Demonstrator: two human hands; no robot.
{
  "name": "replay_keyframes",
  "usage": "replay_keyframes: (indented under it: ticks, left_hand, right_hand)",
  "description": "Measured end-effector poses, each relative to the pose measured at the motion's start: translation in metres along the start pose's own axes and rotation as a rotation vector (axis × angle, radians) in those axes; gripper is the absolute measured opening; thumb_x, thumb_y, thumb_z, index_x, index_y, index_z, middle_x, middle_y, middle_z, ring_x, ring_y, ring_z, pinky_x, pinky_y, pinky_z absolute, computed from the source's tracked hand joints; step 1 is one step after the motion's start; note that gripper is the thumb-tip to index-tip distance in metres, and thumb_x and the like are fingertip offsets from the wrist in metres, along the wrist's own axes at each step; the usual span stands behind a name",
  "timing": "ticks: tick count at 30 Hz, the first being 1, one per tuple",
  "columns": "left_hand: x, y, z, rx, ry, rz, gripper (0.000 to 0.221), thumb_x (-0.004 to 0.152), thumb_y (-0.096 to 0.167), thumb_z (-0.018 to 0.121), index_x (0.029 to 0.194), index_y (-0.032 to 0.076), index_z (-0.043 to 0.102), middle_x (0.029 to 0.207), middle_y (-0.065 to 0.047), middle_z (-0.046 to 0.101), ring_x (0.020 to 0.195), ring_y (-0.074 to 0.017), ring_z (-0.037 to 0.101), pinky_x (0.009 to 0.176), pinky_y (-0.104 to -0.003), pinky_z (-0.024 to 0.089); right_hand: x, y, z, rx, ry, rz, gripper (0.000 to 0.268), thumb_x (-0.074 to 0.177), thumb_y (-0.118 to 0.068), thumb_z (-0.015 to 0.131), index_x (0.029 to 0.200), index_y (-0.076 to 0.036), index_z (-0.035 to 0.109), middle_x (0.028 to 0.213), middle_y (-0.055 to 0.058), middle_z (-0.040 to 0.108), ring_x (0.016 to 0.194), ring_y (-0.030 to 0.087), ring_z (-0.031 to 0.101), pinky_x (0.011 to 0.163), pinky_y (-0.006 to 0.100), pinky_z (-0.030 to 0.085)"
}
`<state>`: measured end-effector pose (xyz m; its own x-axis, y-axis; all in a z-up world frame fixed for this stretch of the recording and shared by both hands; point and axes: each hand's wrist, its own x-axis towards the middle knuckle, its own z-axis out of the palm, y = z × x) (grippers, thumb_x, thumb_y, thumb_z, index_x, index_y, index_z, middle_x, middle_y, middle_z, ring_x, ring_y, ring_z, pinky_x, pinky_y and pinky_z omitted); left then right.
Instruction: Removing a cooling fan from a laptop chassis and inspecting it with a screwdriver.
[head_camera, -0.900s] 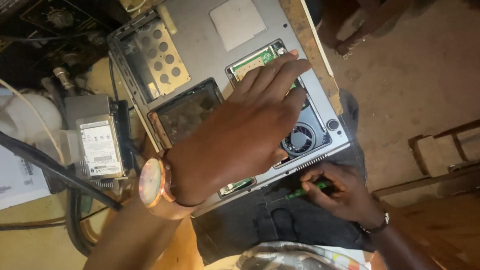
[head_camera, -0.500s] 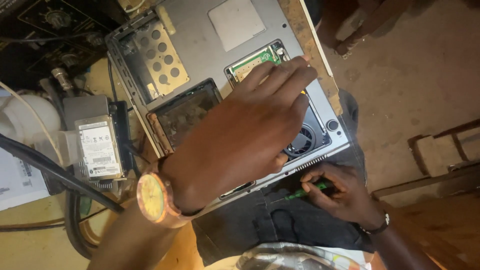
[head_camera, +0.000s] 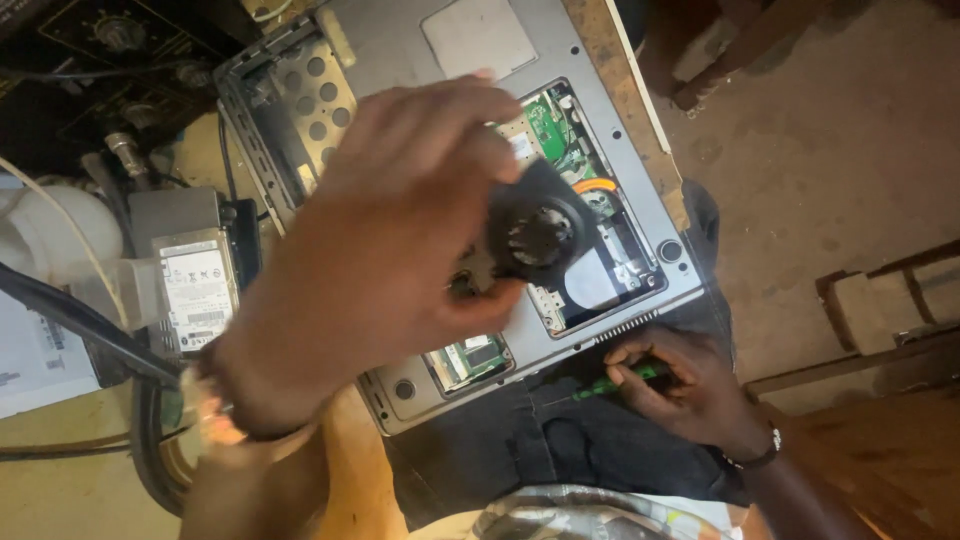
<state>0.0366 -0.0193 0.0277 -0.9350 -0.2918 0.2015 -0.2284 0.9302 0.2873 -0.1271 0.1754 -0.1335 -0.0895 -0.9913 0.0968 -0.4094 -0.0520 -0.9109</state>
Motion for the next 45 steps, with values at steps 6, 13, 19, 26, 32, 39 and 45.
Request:
replay_keyframes:
  ticks: [6,13,19,26,32,39,45]
  left_hand:
    - [-0.044,-0.003,-0.007,-0.065,0.11,-0.176,0.062,0.06,0.032,0.077,0.104,0.003,0.043,0.122,-0.019,0.048,0.116,-0.035,0.047,0.098,-0.054,0.034]
    - [-0.088,0.009,-0.012,-0.146,0.35,-0.346,0.054,0.066,0.016,0.074,0.103,-0.004,0.041,0.115,-0.027,0.049,0.107,-0.0379,0.055,0.082,-0.039,0.055]
    - [-0.122,0.03,-0.012,-0.115,0.439,-0.529,0.049,0.066,0.02,0.07,0.101,0.0,0.042,0.111,-0.02,0.053,0.104,-0.031,0.055,0.087,-0.037,0.047]
    - [-0.135,0.052,0.0,-0.162,0.434,-0.524,0.05,0.062,0.025,0.073,0.098,0.003,0.046,0.111,-0.014,0.053,0.104,-0.0288,0.053,0.082,-0.037,0.045]
    - [-0.13,0.058,0.013,-0.1,0.47,-0.43,0.054,0.062,0.033,0.074,0.098,0.005,0.047,0.112,-0.013,0.054,0.107,-0.029,0.05,0.089,-0.042,0.037]
    - [-0.111,0.043,0.027,-0.128,0.466,-0.341,0.047,0.065,0.037,0.069,0.095,0.007,0.048,0.108,-0.009,0.055,0.11,-0.0284,0.05,0.089,-0.041,0.033]
    - [-0.109,0.039,0.035,-0.232,0.47,-0.367,0.054,0.065,0.034,0.071,0.103,0.003,0.048,0.102,-0.011,0.056,0.097,-0.0285,0.054,0.09,-0.044,0.036]
  right_hand:
    - [-0.013,0.013,0.002,0.138,0.05,0.135,0.009,0.071,-0.015,0.066,0.076,-0.009,0.063,0.071,-0.001,0.066,0.06,0.007,0.06,0.05,0.017,0.048]
    - [-0.024,0.007,-0.018,0.451,0.133,0.308,0.015,0.068,-0.023,0.064,0.07,-0.01,0.057,0.052,0.0,0.056,0.039,0.005,0.047,0.036,0.018,0.034]
    - [0.002,-0.066,-0.022,0.274,0.48,-0.035,0.039,0.085,-0.033,0.049,0.1,0.003,0.053,0.075,0.012,0.052,0.062,0.018,0.051,0.057,0.025,0.041]
    - [0.042,-0.107,-0.006,-0.494,0.375,-0.377,0.025,0.093,-0.003,0.057,0.114,0.011,0.06,0.093,0.022,0.056,0.085,0.031,0.051,0.072,0.036,0.039]
    - [0.047,-0.097,0.006,-0.688,0.378,-0.376,0.022,0.089,-0.01,0.06,0.108,-0.004,0.067,0.09,0.01,0.058,0.086,0.028,0.048,0.077,0.039,0.033]
    - [0.049,-0.124,0.008,-0.607,0.378,-0.427,0.021,0.092,-0.014,0.054,0.104,0.001,0.061,0.1,0.016,0.058,0.092,0.028,0.054,0.075,0.035,0.044]
    - [0.053,-0.143,0.021,-0.201,0.136,-0.242,0.042,0.084,-0.028,0.045,0.115,0.0,0.047,0.087,0.011,0.062,0.077,0.018,0.062,0.063,0.025,0.051]
